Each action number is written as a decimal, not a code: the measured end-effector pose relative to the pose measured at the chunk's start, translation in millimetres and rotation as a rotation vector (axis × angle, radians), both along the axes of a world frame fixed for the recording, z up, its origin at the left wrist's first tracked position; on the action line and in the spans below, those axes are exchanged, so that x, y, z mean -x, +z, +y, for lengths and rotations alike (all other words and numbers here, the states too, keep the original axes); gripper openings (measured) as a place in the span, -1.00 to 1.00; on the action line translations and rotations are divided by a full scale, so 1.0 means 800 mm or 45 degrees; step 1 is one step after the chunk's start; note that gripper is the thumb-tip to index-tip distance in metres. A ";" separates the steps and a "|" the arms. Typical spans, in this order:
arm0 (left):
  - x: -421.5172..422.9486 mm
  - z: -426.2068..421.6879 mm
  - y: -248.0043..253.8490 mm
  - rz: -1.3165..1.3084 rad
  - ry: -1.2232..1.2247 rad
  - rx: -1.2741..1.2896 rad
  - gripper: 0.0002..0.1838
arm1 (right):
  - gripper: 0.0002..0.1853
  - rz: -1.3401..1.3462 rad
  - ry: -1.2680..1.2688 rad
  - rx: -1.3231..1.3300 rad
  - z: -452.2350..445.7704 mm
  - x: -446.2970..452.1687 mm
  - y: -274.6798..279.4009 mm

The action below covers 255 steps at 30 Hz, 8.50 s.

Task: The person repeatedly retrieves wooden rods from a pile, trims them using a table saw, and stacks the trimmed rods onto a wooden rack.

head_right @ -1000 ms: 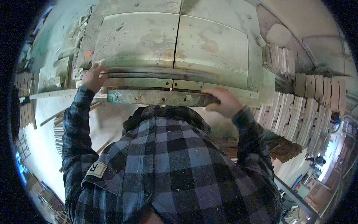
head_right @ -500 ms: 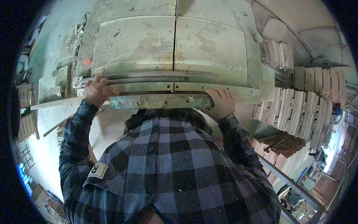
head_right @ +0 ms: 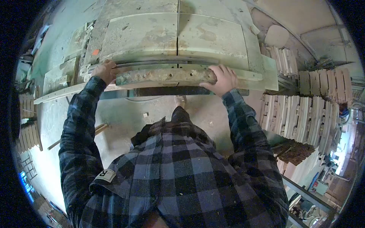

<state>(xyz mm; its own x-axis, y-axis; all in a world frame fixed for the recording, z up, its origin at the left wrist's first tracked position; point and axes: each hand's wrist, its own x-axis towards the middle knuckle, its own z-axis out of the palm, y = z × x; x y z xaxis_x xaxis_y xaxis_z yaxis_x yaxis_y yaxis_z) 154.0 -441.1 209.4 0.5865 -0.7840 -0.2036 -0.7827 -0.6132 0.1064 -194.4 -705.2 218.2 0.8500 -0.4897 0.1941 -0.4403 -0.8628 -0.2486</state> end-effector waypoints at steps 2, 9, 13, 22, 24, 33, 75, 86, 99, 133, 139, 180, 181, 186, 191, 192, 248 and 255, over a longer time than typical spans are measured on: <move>0.006 -0.004 0.003 0.011 0.082 -0.036 -0.60 | -0.36 -0.004 -0.009 -0.006 0.001 0.001 0.001; 0.004 -0.007 -0.008 -0.048 0.139 -0.028 -0.60 | -0.36 0.002 -0.015 -0.012 -0.007 -0.001 -0.002; -0.004 -0.011 -0.018 -0.110 0.102 -0.087 -0.58 | -0.35 0.003 -0.014 -0.041 -0.012 -0.003 -0.004; -0.004 -0.013 -0.016 -0.131 0.074 -0.143 -0.57 | -0.29 0.037 -0.027 -0.016 -0.015 -0.005 -0.009; 0.002 -0.011 -0.013 -0.178 0.064 -0.073 -0.54 | -0.30 0.031 -0.023 -0.016 -0.017 -0.006 -0.010; -0.004 -0.014 -0.018 -0.205 0.056 -0.097 -0.67 | -0.31 0.003 -0.017 -0.014 -0.019 -0.009 -0.011; -0.119 -0.030 0.012 0.626 -0.113 -0.179 -0.63 | -0.70 0.356 0.062 -0.183 -0.186 -0.210 -0.082; -0.024 0.138 0.004 1.969 0.776 1.144 -0.53 | -0.71 0.684 0.707 -0.824 -0.061 -0.211 -0.047; 0.075 0.236 -0.026 2.125 0.976 1.995 -0.52 | -0.75 0.597 0.442 -1.185 -0.035 -0.437 0.084; 0.108 0.389 -0.056 1.513 1.580 3.440 -0.72 | -0.66 0.716 1.116 -1.405 0.275 -0.279 0.049; 0.138 0.407 -0.059 1.662 1.454 3.513 -0.71 | -0.66 0.614 0.986 -1.367 0.270 -0.206 0.031; -0.004 0.976 -0.293 0.510 3.050 0.589 -0.54 | -0.67 0.710 0.353 -1.493 0.624 -0.361 -0.071; -0.001 0.964 -0.288 0.463 3.038 0.605 -0.52 | -0.68 0.809 0.303 -1.481 0.620 -0.342 -0.093; 0.005 0.941 -0.278 0.325 2.941 0.559 -0.33 | -0.72 1.229 0.649 -0.884 0.482 -0.144 -0.234; 0.011 0.901 -0.241 -0.077 2.483 0.294 -0.27 | -0.78 1.163 -0.040 -1.106 0.478 -0.088 -0.189; 0.014 0.885 -0.231 -0.169 2.317 0.328 -0.26 | -0.79 1.103 -0.224 -1.189 0.492 -0.090 -0.178; 0.549 0.347 -0.263 1.112 -0.430 -0.750 -0.79 | -0.37 -0.022 -2.902 -1.466 0.637 0.805 -0.444; 0.558 0.334 -0.264 1.033 -0.702 -0.726 -0.76 | -0.87 -2.319 -1.787 -1.926 0.679 0.752 -0.445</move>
